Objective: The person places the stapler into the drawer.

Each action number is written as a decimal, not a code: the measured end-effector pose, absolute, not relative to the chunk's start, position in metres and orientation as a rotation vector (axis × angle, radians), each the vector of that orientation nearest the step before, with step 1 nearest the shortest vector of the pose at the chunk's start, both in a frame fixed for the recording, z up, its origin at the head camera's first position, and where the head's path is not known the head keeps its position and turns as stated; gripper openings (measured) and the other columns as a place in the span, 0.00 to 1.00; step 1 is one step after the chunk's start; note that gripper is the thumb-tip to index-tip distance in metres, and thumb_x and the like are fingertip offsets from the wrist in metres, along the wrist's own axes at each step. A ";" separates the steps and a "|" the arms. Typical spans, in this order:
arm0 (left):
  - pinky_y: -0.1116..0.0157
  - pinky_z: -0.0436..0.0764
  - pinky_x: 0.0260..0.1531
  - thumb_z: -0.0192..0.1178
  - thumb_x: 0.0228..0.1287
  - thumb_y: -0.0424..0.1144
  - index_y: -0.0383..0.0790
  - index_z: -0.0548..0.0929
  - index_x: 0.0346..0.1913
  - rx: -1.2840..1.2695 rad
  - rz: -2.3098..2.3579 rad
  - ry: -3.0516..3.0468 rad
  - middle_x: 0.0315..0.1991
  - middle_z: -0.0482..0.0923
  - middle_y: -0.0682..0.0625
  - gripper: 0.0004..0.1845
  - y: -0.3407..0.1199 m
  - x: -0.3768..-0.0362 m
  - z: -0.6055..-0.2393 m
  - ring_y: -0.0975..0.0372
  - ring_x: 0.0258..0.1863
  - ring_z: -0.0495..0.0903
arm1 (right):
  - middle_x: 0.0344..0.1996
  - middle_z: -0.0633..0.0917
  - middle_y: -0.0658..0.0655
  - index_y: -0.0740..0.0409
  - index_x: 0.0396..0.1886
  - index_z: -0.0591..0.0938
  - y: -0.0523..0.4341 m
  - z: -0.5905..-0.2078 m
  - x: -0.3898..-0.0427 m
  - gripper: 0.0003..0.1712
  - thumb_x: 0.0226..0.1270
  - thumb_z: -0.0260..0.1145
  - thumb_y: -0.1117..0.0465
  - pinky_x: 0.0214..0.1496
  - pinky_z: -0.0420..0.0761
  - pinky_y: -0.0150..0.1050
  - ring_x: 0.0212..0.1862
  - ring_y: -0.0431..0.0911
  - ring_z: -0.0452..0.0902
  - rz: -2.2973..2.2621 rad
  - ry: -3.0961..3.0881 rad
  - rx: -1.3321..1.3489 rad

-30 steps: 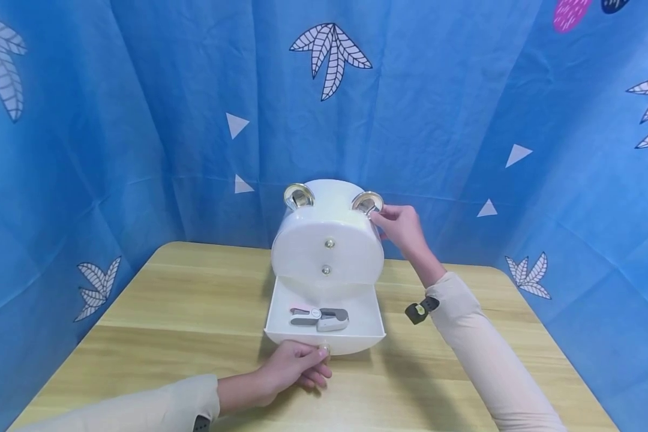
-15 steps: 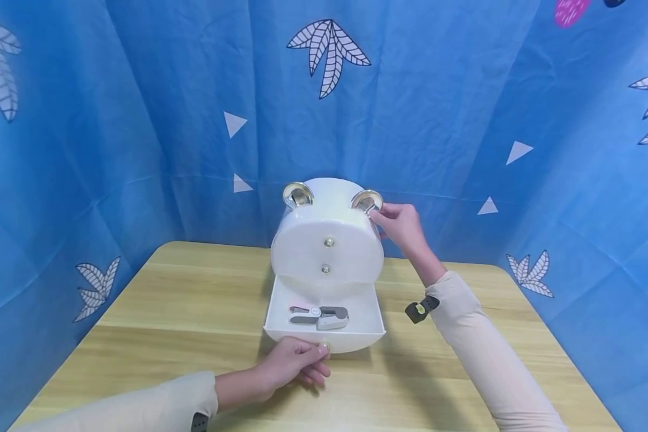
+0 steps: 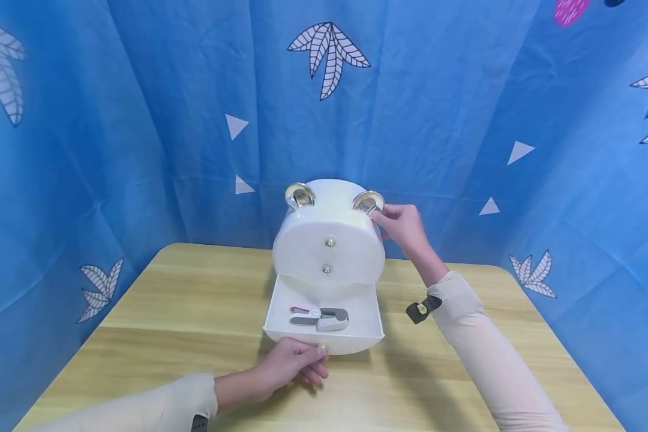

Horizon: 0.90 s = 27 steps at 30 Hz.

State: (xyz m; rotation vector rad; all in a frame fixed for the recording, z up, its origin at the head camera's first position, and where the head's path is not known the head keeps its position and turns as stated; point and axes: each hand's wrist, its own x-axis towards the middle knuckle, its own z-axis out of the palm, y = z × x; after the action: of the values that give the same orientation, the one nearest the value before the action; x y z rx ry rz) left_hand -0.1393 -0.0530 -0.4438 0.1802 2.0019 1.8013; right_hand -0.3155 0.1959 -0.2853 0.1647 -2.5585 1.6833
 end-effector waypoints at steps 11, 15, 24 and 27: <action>0.56 0.89 0.36 0.60 0.73 0.44 0.25 0.85 0.46 0.237 1.827 1.951 0.35 0.89 0.38 0.20 -0.060 -0.141 -0.446 0.57 0.30 0.90 | 0.45 0.86 0.60 0.69 0.46 0.88 0.196 -0.285 -0.316 0.16 0.72 0.66 0.59 0.49 0.89 0.48 0.50 0.45 0.79 1.736 -2.570 0.145; 0.55 0.89 0.34 0.60 0.73 0.45 0.24 0.85 0.45 0.260 1.839 1.928 0.34 0.89 0.39 0.21 -0.059 -0.142 -0.447 0.58 0.29 0.89 | 0.48 0.86 0.62 0.70 0.49 0.87 0.199 -0.284 -0.317 0.17 0.72 0.66 0.59 0.52 0.87 0.50 0.50 0.45 0.79 1.758 -2.587 0.153; 0.60 0.89 0.33 0.60 0.74 0.44 0.23 0.85 0.43 0.294 1.835 1.906 0.33 0.89 0.39 0.20 -0.066 -0.133 -0.451 0.64 0.27 0.86 | 0.44 0.86 0.57 0.71 0.52 0.86 0.206 -0.284 -0.320 0.19 0.72 0.66 0.59 0.56 0.86 0.52 0.49 0.44 0.79 1.790 -2.630 0.247; 0.59 0.89 0.33 0.60 0.73 0.44 0.23 0.86 0.42 0.328 1.841 1.906 0.33 0.89 0.38 0.21 -0.067 -0.135 -0.449 0.64 0.27 0.87 | 0.38 0.86 0.51 0.73 0.50 0.86 0.206 -0.282 -0.320 0.19 0.72 0.66 0.59 0.56 0.85 0.53 0.47 0.43 0.79 1.794 -2.611 0.276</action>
State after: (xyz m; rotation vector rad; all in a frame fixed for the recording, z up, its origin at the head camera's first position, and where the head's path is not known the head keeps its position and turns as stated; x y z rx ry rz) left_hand -0.1346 -0.0668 -0.4493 0.3277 1.9059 1.8411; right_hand -0.3204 0.2064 -0.2821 0.2760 -2.6114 1.7938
